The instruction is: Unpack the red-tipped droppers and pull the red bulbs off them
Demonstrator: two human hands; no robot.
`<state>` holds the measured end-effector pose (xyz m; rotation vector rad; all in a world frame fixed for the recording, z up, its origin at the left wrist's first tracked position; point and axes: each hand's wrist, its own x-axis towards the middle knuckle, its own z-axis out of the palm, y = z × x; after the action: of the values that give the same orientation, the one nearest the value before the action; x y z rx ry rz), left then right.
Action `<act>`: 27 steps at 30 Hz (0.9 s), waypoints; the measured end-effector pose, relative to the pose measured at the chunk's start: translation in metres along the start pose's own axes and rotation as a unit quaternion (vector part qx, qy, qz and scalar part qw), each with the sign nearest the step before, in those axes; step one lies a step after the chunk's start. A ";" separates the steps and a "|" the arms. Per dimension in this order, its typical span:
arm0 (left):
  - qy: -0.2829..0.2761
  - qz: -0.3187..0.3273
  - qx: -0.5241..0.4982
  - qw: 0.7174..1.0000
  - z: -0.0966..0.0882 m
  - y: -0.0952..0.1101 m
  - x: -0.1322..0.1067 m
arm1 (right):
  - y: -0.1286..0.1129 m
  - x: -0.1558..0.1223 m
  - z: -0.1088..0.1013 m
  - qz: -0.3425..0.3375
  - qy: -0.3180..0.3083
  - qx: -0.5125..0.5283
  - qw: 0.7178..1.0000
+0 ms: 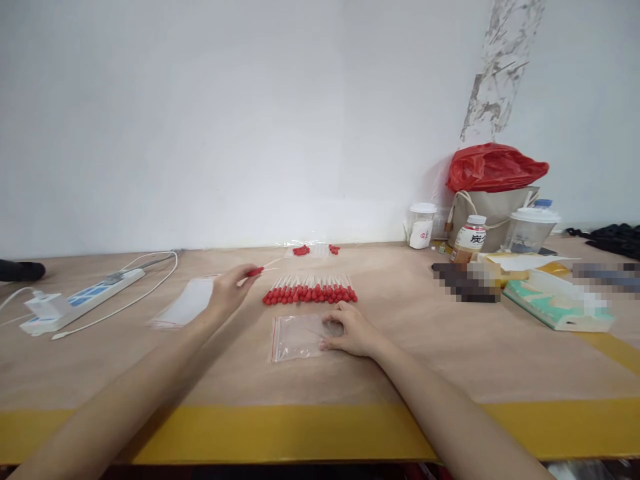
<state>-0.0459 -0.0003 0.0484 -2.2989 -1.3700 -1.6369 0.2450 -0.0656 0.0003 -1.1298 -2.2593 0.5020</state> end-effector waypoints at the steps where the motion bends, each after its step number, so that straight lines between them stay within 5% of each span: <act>1: -0.039 0.054 0.037 0.997 0.010 0.001 0.002 | 0.000 0.000 0.000 0.001 0.000 0.000 1.000; 4: -0.148 0.156 0.140 0.967 0.035 0.003 0.003 | 0.000 0.000 0.000 0.004 0.001 -0.005 1.000; 11: -0.230 0.145 0.174 0.947 0.059 0.010 0.002 | 0.001 0.001 0.000 -0.001 0.000 -0.006 1.000; 17: -0.273 0.081 0.129 0.950 0.042 0.020 0.004 | 0.002 0.000 0.000 -0.001 0.000 -0.002 1.000; 22: -0.256 0.045 0.011 0.966 0.019 0.040 -0.027 | 0.002 0.000 0.001 -0.016 0.009 -0.008 1.000; 27: -0.413 0.101 -0.016 0.905 0.004 0.052 -0.058 | -0.003 -0.001 0.003 -0.068 0.008 -0.011 0.998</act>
<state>-0.0134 -0.0675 0.0253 -3.1834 -1.0832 -0.6071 0.2413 -0.0682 -0.0006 -0.9790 -2.3138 0.4121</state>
